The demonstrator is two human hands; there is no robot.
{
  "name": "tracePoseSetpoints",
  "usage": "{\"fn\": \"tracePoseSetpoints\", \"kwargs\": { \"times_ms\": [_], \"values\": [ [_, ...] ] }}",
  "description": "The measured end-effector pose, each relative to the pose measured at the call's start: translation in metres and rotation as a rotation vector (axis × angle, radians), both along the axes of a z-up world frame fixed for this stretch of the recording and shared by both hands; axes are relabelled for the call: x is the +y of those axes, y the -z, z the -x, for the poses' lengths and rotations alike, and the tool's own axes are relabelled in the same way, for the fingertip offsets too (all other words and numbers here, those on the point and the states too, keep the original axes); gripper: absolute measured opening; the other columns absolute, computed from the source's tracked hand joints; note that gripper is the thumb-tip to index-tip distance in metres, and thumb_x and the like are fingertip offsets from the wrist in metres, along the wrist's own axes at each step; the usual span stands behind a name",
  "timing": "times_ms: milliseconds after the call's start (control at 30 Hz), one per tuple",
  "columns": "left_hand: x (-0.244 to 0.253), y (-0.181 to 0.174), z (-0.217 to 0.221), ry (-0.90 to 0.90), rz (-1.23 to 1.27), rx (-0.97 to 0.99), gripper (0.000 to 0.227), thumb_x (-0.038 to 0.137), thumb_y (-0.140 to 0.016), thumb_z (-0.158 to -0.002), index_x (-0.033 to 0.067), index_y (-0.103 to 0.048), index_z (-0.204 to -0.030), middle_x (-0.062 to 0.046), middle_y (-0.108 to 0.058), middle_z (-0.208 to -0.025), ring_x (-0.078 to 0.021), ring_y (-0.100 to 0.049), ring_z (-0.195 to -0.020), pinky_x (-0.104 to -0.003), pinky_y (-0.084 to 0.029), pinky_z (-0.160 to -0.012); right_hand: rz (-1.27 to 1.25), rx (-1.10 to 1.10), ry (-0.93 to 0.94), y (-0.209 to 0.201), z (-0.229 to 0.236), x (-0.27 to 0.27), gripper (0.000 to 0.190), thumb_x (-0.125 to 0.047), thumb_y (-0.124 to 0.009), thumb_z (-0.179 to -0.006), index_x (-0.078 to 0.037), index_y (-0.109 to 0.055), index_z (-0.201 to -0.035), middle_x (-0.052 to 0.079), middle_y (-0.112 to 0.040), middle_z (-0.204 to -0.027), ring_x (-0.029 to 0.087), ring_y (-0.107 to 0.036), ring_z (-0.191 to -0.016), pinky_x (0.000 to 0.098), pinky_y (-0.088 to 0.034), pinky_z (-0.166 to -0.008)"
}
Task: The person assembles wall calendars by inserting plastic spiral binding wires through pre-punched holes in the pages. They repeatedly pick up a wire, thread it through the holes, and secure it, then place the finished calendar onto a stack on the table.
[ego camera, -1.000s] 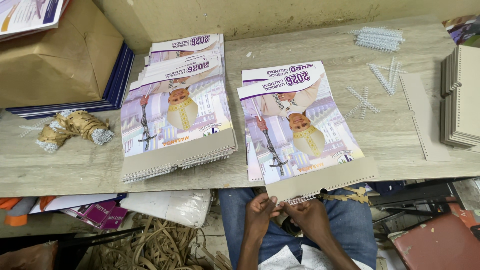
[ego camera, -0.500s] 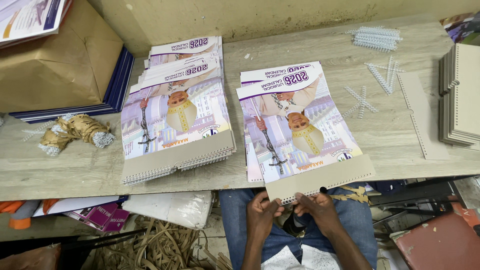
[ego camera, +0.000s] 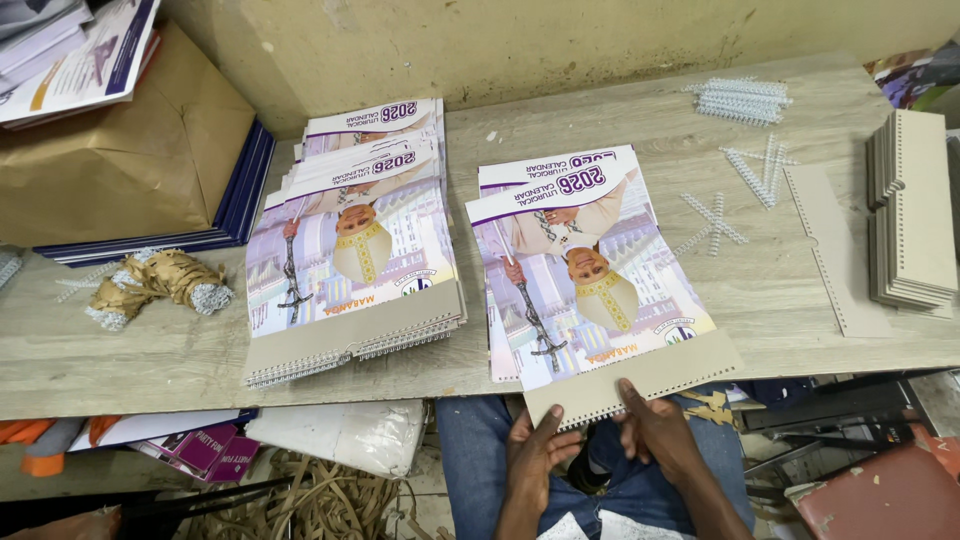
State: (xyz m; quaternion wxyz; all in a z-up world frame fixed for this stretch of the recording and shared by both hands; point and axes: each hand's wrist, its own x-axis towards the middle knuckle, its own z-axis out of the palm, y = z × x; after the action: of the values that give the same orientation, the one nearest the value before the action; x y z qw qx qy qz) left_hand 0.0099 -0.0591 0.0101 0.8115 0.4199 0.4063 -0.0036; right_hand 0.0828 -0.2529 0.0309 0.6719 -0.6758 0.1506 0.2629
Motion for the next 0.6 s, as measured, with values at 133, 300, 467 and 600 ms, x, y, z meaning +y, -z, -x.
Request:
{"fn": "tracePoseSetpoints", "kwargs": {
  "times_ms": [133, 300, 467, 600],
  "values": [
    [-0.009, 0.016, 0.001, -0.062, 0.095, -0.047, 0.037, 0.019, -0.094, -0.083, 0.0002, -0.068, -0.102, -0.020, -0.075, -0.083, -0.0334, -0.078, -0.066, -0.038, -0.063, -0.053, 0.114, -0.041, -0.447, -0.061, -0.028, -0.038, 0.046, -0.031, -0.079, -0.096, 0.008, -0.086, -0.073, 0.023, -0.072, -0.046, 0.025, -0.057, -0.032, 0.0310, -0.040, -0.038],
    [0.000, 0.009, -0.001, -0.108, 0.008, 0.015, 0.062, 0.023, -0.094, -0.078, -0.0068, -0.067, -0.124, -0.024, -0.078, -0.090, -0.0361, -0.080, -0.070, -0.038, -0.064, -0.053, 0.970, -0.644, -0.298, -0.086, -0.180, -0.064, 0.035, -0.032, -0.065, -0.107, -0.032, -0.072, -0.141, 0.007, -0.078, -0.128, 0.028, -0.077, -0.096, 0.0406, -0.067, -0.070],
    [0.008, -0.015, -0.007, -0.223, 0.005, 0.008, 0.077, 0.022, -0.093, -0.076, -0.0119, -0.063, -0.138, -0.025, -0.076, -0.100, -0.0404, -0.081, -0.075, -0.043, -0.066, -0.058, 1.326, -1.032, -0.611, -0.053, -0.261, -0.062, 0.024, -0.046, -0.066, -0.100, -0.041, -0.085, -0.114, -0.005, -0.077, -0.117, 0.028, -0.067, -0.118, 0.0420, -0.047, -0.103],
    [0.005, -0.021, -0.006, -0.277, 0.039, 0.013, 0.053, 0.032, -0.089, -0.079, 0.0005, -0.066, -0.115, -0.024, -0.079, -0.117, -0.0360, -0.079, -0.077, -0.041, -0.066, -0.062, 0.646, -1.143, -0.399, -0.076, -0.217, -0.044, 0.016, -0.017, -0.077, -0.098, -0.013, -0.073, -0.112, 0.005, -0.080, -0.113, 0.026, -0.074, -0.106, 0.0428, -0.055, -0.096]
  ]
}}
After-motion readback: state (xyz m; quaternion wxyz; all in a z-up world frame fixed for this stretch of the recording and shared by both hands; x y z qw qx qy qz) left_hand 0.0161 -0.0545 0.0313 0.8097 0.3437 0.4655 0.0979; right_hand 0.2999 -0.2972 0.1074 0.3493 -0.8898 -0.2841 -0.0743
